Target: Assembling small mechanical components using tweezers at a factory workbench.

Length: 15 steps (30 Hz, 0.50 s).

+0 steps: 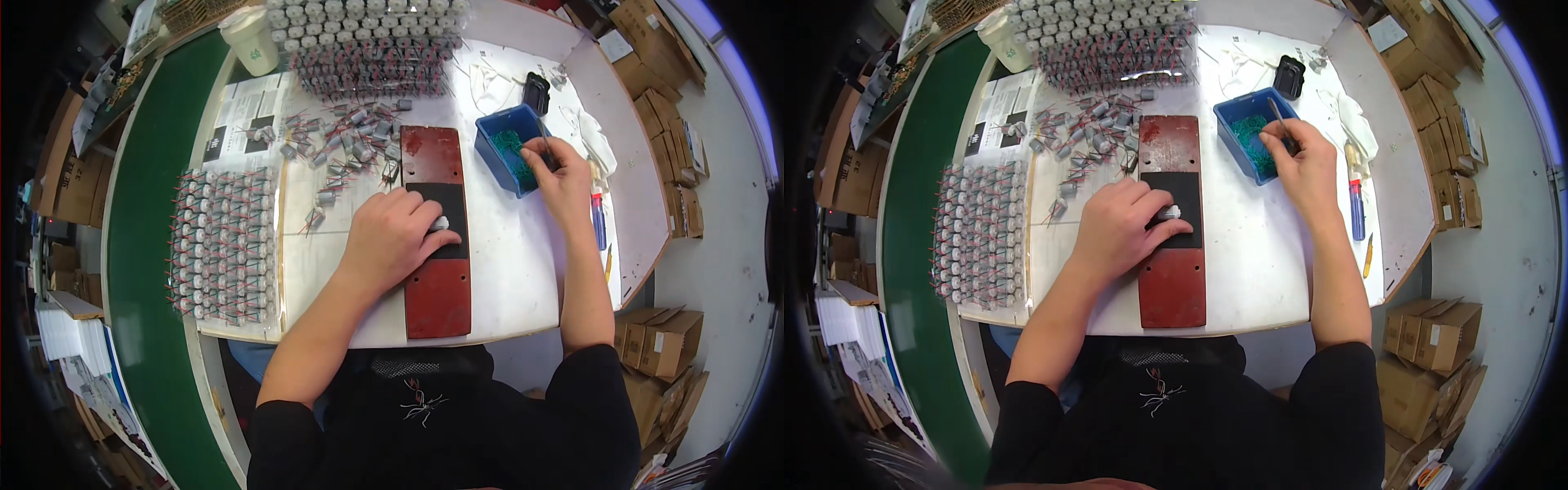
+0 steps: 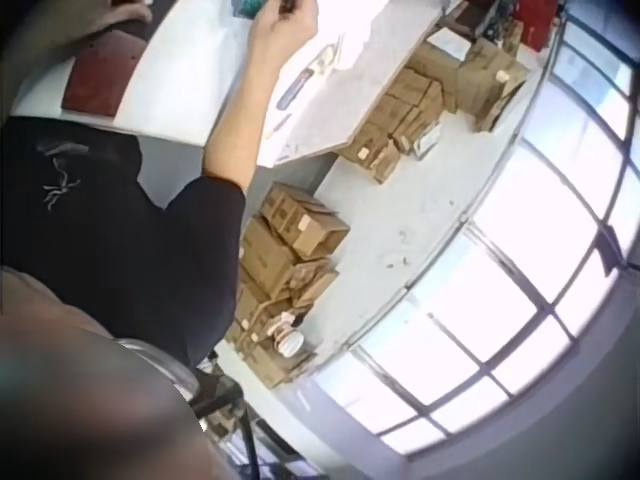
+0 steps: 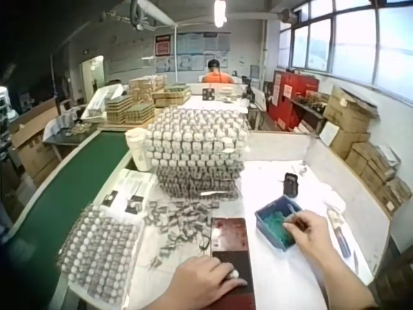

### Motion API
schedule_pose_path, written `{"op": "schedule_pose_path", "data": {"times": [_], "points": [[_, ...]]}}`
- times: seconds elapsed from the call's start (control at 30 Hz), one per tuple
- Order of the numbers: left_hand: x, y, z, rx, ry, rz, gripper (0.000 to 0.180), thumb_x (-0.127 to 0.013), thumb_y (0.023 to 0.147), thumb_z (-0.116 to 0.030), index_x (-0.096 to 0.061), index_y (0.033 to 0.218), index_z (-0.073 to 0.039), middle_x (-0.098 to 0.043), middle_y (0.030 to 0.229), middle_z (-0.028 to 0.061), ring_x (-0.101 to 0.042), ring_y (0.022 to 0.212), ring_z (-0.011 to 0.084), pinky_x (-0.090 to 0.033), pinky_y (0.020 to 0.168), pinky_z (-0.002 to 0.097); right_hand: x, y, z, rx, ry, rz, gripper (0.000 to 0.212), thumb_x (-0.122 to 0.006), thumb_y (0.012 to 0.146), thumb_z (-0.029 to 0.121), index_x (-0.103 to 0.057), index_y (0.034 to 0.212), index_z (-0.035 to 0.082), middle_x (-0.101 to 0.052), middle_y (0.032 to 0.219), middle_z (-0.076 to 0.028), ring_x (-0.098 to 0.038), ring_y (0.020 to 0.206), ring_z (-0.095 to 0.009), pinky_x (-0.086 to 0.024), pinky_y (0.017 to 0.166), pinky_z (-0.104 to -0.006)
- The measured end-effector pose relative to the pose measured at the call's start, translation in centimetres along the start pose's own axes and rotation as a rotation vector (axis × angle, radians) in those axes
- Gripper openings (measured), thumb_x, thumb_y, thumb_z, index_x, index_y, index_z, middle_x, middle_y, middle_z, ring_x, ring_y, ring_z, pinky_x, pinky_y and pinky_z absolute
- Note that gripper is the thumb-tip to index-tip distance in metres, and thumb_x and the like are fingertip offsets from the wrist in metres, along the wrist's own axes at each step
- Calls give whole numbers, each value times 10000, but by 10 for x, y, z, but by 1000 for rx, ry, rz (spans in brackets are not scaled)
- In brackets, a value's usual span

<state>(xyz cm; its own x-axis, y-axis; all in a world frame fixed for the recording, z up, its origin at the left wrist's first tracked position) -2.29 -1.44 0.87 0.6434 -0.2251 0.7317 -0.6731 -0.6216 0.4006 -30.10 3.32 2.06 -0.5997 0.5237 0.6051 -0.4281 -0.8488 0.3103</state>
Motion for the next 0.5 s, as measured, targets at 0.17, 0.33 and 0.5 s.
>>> {"op": "schedule_pose_path", "data": {"times": [0.17,0.33,0.5], "points": [[0,0,-1,-9,-21,-94,293,-855,777,-262,-722,967,-82,-661,925,69,-623,859,288,-508,764,410,4,-3,8,-27,170,-28,133,-762,935,97,-745,1025,1,-705,828,4,-541,648,-42,-420,582,-206],[2,-3,10,-26,-151,8,249,-846,797,-231,-749,962,-72,-692,962,71,-625,883,274,-501,777,402,3,-15,26,-125,424,89,118,-751,940,77,-727,1026,-1,-720,820,-30,-481,548,-28,-353,480,-204],[-1,-5,2,12,-169,38,213,-826,816,-193,-756,980,-77,-684,969,73,-620,920,276,-496,805,399,-18,-34,33,-257,693,386,112,-760,932,74,-714,1010,6,-679,769,-15,-492,503,-28,-346,434,-199]]}}
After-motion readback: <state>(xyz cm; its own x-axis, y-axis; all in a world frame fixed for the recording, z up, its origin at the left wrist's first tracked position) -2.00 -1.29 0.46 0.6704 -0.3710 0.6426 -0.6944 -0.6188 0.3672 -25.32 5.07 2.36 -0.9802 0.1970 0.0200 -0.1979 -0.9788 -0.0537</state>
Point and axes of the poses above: each hand's wrist, its own y-axis towards the middle knuckle, its own x-axis out of the back of the hand, z = x × y, the point moved 1 cm from there along y, towards the middle knuckle
